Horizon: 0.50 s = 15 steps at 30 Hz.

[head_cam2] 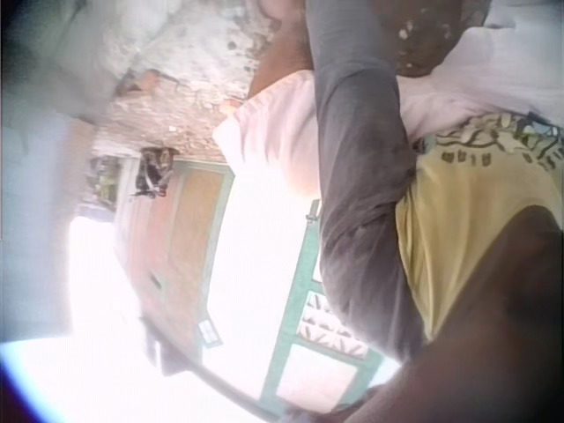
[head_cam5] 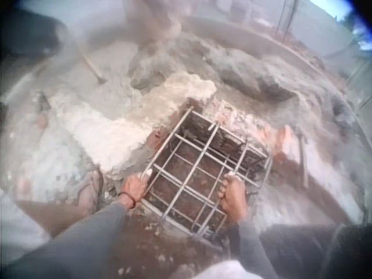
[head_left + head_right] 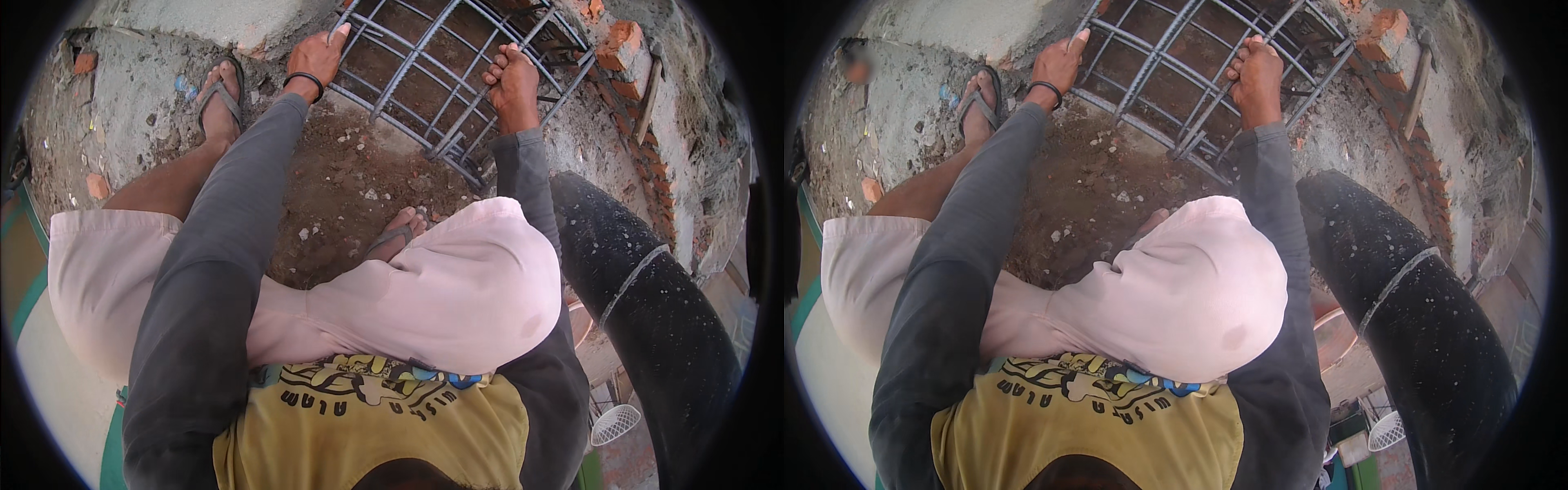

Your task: The person places a rebar cage into a hole and uses a hammer to break apart bricks and level the concrete foundation.

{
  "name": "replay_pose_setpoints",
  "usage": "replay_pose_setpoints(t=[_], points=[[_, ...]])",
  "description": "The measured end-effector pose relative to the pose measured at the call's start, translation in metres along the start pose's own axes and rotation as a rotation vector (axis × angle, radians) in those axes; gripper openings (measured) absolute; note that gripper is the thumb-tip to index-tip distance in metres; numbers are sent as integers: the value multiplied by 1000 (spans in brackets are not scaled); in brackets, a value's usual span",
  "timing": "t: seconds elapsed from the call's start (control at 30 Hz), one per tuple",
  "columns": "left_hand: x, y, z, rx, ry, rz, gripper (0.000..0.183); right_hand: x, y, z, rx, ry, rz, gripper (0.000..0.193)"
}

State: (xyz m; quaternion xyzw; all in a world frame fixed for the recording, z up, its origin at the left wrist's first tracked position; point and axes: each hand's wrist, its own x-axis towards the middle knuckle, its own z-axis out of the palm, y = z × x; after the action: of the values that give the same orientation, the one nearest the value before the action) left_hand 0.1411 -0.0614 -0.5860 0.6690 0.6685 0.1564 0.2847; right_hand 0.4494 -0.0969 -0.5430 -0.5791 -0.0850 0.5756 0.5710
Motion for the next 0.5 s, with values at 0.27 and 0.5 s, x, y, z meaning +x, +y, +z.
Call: replay_pose_setpoints(t=[0.27,0.5], points=[[16,-14,-8,-78,-240,-20,52,-3,-12,-14,-258,-243,-67,21],[6,16,-22,75,-133,19,60,-10,-12,-32,-305,-371,-2,24]])
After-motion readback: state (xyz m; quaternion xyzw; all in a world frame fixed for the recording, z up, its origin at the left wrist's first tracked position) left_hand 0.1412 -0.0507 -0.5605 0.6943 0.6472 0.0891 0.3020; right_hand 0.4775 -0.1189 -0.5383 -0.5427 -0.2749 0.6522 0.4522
